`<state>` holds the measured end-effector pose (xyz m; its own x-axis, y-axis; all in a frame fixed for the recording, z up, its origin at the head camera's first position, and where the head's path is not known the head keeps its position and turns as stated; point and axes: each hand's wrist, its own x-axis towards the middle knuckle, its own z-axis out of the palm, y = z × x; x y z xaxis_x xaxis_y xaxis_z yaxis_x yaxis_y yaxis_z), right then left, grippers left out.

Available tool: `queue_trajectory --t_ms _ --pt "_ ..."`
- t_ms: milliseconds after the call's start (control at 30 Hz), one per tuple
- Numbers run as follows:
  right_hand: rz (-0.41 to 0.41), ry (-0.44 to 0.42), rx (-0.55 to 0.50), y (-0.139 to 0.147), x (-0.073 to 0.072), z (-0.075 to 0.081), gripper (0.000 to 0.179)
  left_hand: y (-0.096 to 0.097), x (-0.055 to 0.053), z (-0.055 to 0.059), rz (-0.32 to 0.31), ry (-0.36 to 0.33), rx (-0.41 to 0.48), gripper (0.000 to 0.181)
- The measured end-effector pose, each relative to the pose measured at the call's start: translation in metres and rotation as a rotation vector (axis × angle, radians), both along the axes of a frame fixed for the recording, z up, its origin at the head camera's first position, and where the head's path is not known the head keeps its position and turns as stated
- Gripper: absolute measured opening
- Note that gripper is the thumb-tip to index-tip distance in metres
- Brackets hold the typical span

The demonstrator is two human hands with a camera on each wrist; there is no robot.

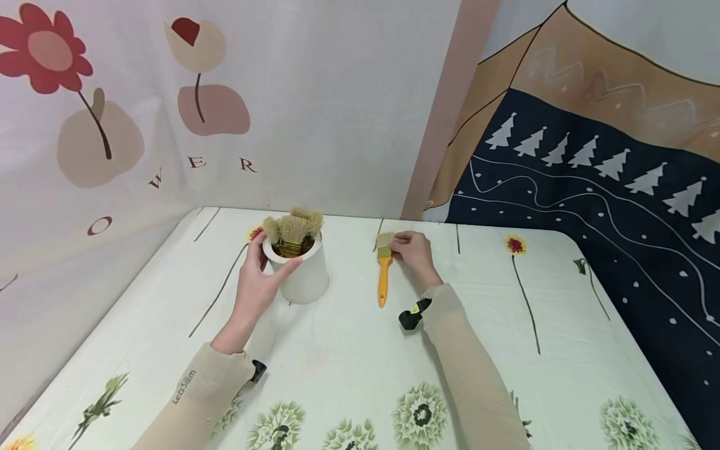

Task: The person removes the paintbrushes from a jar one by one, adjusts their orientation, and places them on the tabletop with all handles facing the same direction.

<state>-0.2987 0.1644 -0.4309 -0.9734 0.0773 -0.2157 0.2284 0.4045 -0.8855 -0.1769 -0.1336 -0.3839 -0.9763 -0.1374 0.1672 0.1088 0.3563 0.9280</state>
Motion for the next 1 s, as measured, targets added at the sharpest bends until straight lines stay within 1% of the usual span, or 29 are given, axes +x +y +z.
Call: queue_trajectory --t_ms 233,600,833,1000 --pt "-0.027 0.021 -0.025 0.003 0.003 0.004 0.040 -0.001 0.000 0.000 0.001 0.001 0.002 0.099" --pt "-0.045 0.040 -0.032 0.008 0.007 0.007 0.038 0.000 0.000 -0.001 -0.003 0.012 0.007 0.097" --pt "-0.047 0.050 -0.088 0.007 0.012 0.010 0.038 0.000 0.000 -0.001 -0.008 0.001 0.010 0.098" --pt "-0.041 0.050 -0.084 0.006 0.016 0.016 0.039 0.000 -0.001 -0.001 -0.010 0.003 0.015 0.098"
